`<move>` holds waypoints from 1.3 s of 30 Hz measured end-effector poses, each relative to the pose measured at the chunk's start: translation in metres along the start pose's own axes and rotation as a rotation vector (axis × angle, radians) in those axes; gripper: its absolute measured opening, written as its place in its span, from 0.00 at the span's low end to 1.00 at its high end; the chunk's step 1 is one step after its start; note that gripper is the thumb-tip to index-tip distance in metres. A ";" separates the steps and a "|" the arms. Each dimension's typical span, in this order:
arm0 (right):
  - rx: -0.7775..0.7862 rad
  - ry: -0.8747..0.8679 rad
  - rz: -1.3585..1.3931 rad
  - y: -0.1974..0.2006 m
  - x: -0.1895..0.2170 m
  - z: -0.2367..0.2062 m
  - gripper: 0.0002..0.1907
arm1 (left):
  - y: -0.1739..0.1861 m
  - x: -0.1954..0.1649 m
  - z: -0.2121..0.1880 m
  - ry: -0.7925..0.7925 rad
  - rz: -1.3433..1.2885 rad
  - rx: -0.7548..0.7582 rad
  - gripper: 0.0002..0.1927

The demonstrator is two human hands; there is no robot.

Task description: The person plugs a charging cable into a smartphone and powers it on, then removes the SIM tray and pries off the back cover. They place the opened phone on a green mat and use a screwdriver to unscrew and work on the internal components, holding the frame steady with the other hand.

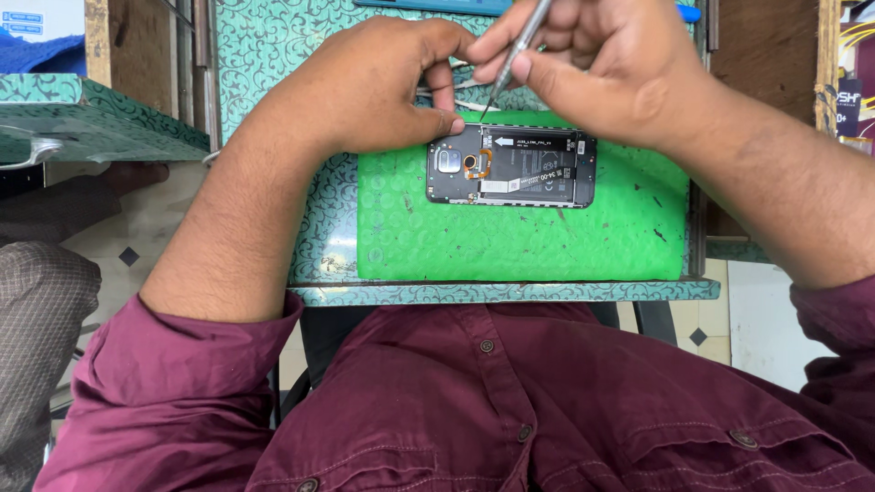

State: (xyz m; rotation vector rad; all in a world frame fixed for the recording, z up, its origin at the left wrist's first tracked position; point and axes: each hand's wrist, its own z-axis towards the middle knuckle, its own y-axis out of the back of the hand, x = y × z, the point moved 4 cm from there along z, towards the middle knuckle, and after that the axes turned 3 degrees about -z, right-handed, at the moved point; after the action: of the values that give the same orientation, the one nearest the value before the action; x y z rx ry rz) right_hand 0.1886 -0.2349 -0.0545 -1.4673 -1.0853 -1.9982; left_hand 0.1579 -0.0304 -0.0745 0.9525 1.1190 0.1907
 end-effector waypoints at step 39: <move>0.228 0.237 -0.327 -0.016 0.020 -0.008 0.28 | -0.013 0.002 0.003 -0.096 0.075 -0.014 0.14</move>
State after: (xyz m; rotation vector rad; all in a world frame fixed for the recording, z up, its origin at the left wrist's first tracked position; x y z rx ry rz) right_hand 0.1655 -0.2299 -0.0417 -0.9584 -1.4626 -2.1103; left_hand 0.1569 -0.0386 -0.0848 0.9815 0.9936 0.2110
